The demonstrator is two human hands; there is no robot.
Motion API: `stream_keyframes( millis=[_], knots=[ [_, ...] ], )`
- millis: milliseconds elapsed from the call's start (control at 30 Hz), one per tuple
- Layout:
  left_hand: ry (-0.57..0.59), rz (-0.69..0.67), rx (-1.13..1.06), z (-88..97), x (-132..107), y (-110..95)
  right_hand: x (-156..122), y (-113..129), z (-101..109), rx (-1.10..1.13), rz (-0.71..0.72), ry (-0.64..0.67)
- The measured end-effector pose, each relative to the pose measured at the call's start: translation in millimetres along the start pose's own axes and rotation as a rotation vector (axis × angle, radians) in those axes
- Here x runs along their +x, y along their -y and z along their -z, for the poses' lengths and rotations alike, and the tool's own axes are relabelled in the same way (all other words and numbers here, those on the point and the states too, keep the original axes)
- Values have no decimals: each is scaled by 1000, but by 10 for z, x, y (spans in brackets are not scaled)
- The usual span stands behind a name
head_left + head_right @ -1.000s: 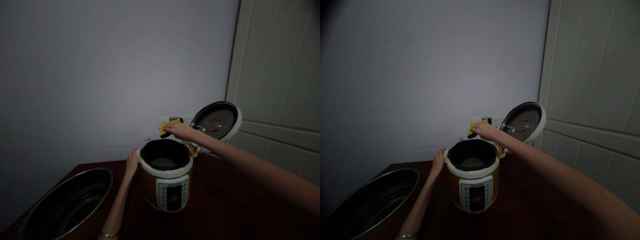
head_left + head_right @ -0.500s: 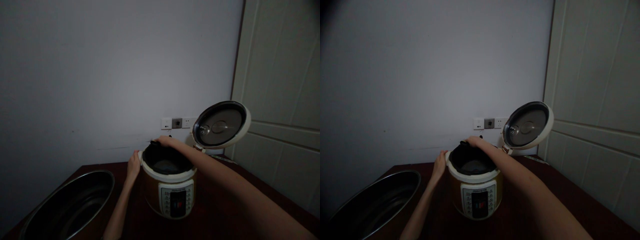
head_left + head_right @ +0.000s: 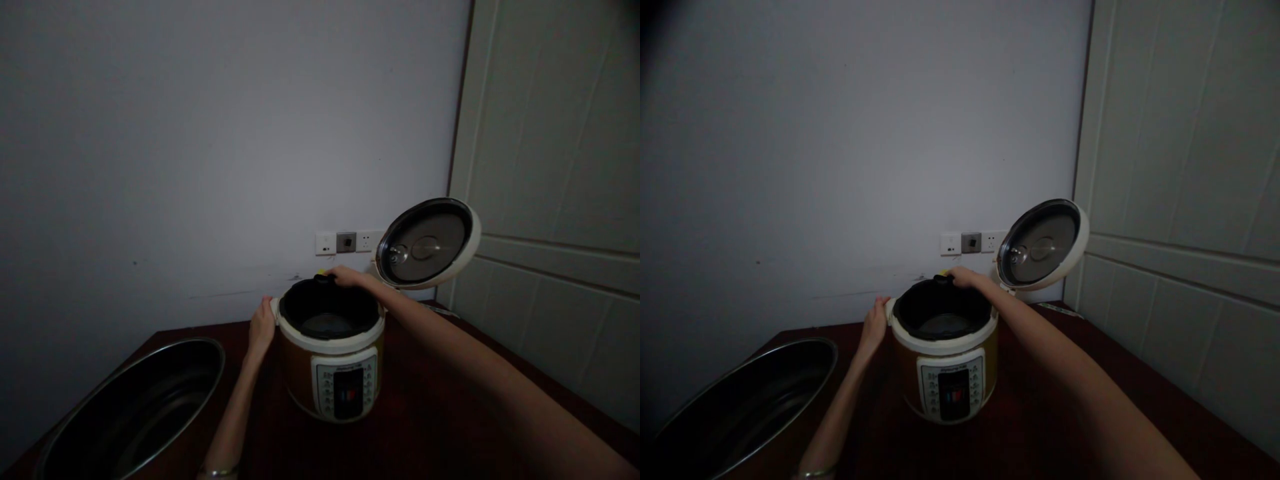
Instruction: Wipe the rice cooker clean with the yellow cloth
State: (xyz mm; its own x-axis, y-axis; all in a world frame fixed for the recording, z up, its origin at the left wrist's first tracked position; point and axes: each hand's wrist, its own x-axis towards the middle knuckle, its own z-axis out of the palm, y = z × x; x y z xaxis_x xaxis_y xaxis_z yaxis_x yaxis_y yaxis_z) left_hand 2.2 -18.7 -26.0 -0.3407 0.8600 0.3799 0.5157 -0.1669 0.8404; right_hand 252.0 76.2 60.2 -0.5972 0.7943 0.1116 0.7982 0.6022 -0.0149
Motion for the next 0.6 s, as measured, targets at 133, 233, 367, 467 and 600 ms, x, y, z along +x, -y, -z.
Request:
stream_keyframes(
  millis=[133,233,367,467,600],
  knots=[
    [18,-32,4,-4,4,14,-123,-26,50,-21,-53,26],
    [4,-26,19,-7,8,15,-207,-12,86,-44,-91,52],
    [8,-26,17,-3,12,10,-319,41,145,-73,-135,84],
    [11,-36,15,6,9,1,-431,76,188,-95,-172,108],
    [25,-43,46,18,-1,-17,-632,98,195,-121,-212,106]
  ],
)
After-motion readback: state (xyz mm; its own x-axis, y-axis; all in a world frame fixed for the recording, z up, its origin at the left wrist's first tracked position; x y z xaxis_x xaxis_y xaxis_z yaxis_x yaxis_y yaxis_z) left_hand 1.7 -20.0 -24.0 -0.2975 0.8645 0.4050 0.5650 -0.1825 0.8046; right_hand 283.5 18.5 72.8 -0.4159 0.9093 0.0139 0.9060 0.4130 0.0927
